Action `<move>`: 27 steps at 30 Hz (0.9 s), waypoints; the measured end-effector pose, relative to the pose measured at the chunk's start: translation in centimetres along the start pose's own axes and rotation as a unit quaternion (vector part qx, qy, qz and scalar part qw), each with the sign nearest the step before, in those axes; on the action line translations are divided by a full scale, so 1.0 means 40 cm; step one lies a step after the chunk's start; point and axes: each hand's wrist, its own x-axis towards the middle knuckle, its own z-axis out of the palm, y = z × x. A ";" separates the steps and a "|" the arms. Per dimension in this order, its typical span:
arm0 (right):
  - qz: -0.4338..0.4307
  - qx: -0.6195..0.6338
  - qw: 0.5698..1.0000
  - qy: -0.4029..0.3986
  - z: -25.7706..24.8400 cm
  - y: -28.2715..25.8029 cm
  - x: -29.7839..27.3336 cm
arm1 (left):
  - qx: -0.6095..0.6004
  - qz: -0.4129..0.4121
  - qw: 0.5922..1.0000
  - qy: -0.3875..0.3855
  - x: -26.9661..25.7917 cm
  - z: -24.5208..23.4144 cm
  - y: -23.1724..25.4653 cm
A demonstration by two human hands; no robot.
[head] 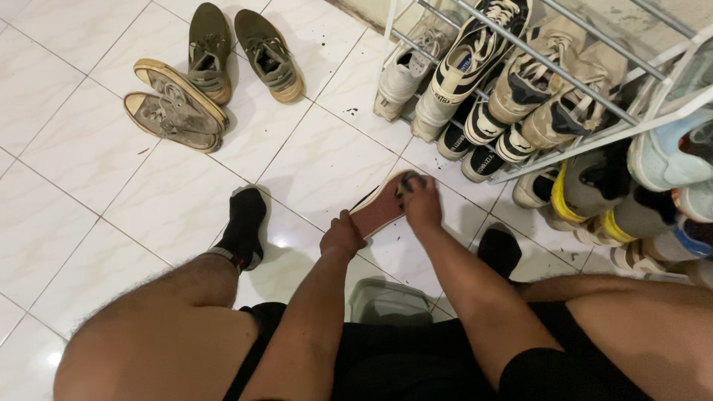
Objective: The person scrubs a black and white sneaker with a yellow sponge, focusing on the sole and upper parts. After cleaning, the person places the sneaker on a shoe rack.
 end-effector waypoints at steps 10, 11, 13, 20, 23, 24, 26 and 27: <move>0.050 -0.034 0.988 -0.145 -0.065 -0.085 0.002 | 0.003 -0.002 1.000 -0.005 0.001 -0.005 0.000; 0.065 -0.053 0.984 -0.156 -0.077 -0.103 -0.003 | 0.006 0.003 1.000 -0.005 0.000 -0.006 -0.002; 0.061 -0.032 0.989 -0.130 -0.087 -0.121 -0.005 | 0.005 0.008 1.000 -0.003 -0.002 -0.006 -0.003; -0.070 -0.056 0.987 -0.132 -0.097 -0.092 0.006 | 0.004 0.008 1.000 -0.001 0.001 0.001 -0.005; -0.049 -0.071 0.974 -0.211 -0.108 -0.105 -0.017 | 0.010 0.005 1.000 -0.003 0.006 0.006 -0.001; -0.042 -0.057 0.978 -0.198 -0.107 -0.105 -0.019 | 0.011 0.002 1.000 -0.005 0.006 0.007 -0.002; -0.029 -0.027 0.984 -0.172 -0.095 -0.093 -0.016 | 0.008 0.007 1.000 -0.004 0.005 0.006 -0.004; -0.020 -0.001 0.992 -0.122 -0.086 -0.082 -0.012 | 0.006 0.009 1.000 -0.004 0.003 0.006 -0.004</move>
